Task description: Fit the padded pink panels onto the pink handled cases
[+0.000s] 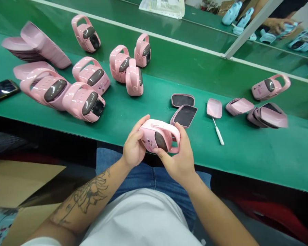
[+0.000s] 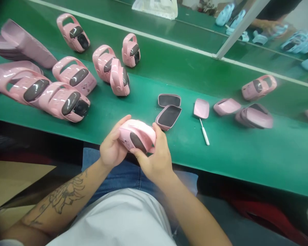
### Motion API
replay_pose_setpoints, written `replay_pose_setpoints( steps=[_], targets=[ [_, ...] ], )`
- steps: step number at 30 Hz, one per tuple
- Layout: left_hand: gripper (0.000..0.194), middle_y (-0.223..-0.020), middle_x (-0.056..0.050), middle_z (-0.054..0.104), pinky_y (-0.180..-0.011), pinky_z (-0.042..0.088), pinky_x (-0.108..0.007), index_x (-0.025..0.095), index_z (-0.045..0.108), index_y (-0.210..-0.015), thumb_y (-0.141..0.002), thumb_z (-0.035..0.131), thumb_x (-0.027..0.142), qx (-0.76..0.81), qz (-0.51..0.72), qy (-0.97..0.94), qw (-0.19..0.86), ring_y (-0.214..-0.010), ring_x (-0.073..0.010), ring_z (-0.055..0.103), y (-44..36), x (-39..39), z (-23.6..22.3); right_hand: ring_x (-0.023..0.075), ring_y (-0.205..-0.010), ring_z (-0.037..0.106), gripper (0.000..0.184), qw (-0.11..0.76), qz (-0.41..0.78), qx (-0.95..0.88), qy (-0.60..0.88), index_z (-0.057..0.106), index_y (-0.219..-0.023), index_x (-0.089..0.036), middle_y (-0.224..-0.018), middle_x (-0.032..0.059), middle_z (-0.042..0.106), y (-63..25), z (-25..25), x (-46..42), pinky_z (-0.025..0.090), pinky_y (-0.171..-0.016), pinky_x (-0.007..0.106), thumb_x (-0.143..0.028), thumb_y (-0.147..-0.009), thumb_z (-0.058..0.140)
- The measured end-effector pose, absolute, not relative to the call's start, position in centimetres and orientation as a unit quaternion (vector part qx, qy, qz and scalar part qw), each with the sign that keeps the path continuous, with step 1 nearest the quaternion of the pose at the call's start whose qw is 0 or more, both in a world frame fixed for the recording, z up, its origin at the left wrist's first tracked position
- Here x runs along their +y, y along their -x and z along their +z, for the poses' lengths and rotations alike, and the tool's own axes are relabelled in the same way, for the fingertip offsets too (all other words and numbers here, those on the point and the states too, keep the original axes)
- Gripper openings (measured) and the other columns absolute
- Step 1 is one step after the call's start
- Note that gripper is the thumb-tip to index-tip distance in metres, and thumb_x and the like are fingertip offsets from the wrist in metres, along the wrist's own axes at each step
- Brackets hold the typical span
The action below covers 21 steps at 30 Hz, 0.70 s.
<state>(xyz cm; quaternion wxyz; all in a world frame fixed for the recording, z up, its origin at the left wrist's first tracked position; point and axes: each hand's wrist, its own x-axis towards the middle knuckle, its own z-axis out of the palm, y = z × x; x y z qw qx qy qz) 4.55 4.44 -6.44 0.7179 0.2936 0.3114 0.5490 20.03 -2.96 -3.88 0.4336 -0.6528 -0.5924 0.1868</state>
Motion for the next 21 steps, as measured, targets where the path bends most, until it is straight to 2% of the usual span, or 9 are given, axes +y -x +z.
replay_pose_setpoints(
  steps=[2,5,8,10,14,17,19,21],
  targets=[
    [0.05,-0.127,-0.011,0.082,-0.101,0.061,-0.04,0.018,0.074,-0.134,-0.091,0.071,0.042,0.319,0.568,-0.267,0.71,-0.115,-0.0283,0.079,-5.0,4.2,-5.9,0.035,-0.133,0.07,0.083,0.457,0.122,-0.603,0.642,0.045,-0.161,-0.025,-0.15,0.018,0.067,-18.4,-3.9,-3.0,0.069,-0.095,0.049,-0.043,-0.09,0.086],
    [0.048,-0.117,-0.012,0.084,-0.096,0.063,-0.043,0.018,0.073,-0.127,-0.095,0.066,0.052,0.335,0.587,-0.245,0.695,-0.105,-0.029,0.08,-5.6,4.2,-5.1,0.0348,-0.121,0.075,0.075,0.469,0.004,-0.633,0.616,0.049,-0.158,-0.022,-0.136,0.0175,0.074,-16.8,-3.3,-2.9,0.067,-0.098,0.053,-0.036,-0.093,0.083],
    [0.05,-0.106,-0.011,0.084,-0.093,0.065,-0.046,0.019,0.072,-0.122,-0.099,0.062,0.063,0.347,0.592,-0.209,0.697,-0.096,-0.0291,0.082,-6.2,4.6,-4.0,0.0341,-0.113,0.076,0.078,0.461,-0.082,-0.656,0.592,0.047,-0.161,-0.019,-0.131,0.0187,0.076,-16.1,-2.6,-2.6,0.067,-0.093,0.051,-0.032,-0.093,0.083],
    [0.052,-0.103,-0.009,0.084,-0.096,0.065,-0.048,0.02,0.072,-0.12,-0.1,0.06,0.066,0.349,0.587,-0.167,0.711,-0.095,-0.0298,0.083,-6.5,4.9,-3.0,0.0332,-0.115,0.076,0.084,0.466,-0.099,-0.667,0.573,0.042,-0.166,-0.019,-0.134,0.0189,0.075,-16.1,-2.1,-2.4,0.066,-0.095,0.051,-0.03,-0.093,0.084],
    [0.063,-0.102,-0.012,0.084,-0.102,0.064,-0.052,0.018,0.075,-0.11,-0.103,0.046,0.073,0.335,0.532,-0.073,0.774,-0.104,-0.0347,0.082,-7.0,5.0,-1.0,0.0356,-0.137,0.068,0.103,0.504,-0.02,-0.657,0.561,0.027,-0.173,-0.021,-0.152,0.0207,0.064,-16.7,-2.0,-2.1,0.063,-0.11,0.058,-0.037,-0.091,0.086],
    [0.065,-0.112,-0.015,0.084,-0.107,0.062,-0.055,0.015,0.078,-0.112,-0.106,0.041,0.068,0.323,0.469,-0.09,0.817,-0.116,-0.0377,0.079,-6.6,4.9,-0.9,0.0371,-0.14,0.065,0.099,0.505,0.062,-0.647,0.568,0.036,-0.169,-0.025,-0.153,0.0187,0.064,-17.7,-2.5,-2.4,0.061,-0.113,0.059,-0.044,-0.087,0.089],
    [0.056,-0.116,-0.013,0.084,-0.11,0.06,-0.053,0.017,0.079,-0.114,-0.105,0.048,0.063,0.341,0.499,-0.179,0.776,-0.119,-0.0361,0.078,-5.9,5.1,-1.9,0.0367,-0.141,0.065,0.091,0.501,0.12,-0.647,0.562,0.042,-0.164,-0.027,-0.154,0.0171,0.064,-18.5,-2.9,-2.9,0.06,-0.116,0.059,-0.041,-0.088,0.089],
    [0.056,-0.119,-0.013,0.084,-0.111,0.059,-0.051,0.018,0.08,-0.115,-0.102,0.053,0.064,0.357,0.554,-0.301,0.689,-0.12,-0.0341,0.077,-5.1,5.5,-3.2,0.0363,-0.144,0.063,0.087,0.492,0.197,-0.639,0.558,0.043,-0.164,-0.029,-0.157,0.0162,0.061,-19.1,-3.2,-3.4,0.058,-0.119,0.058,-0.04,-0.09,0.087]
  ],
)
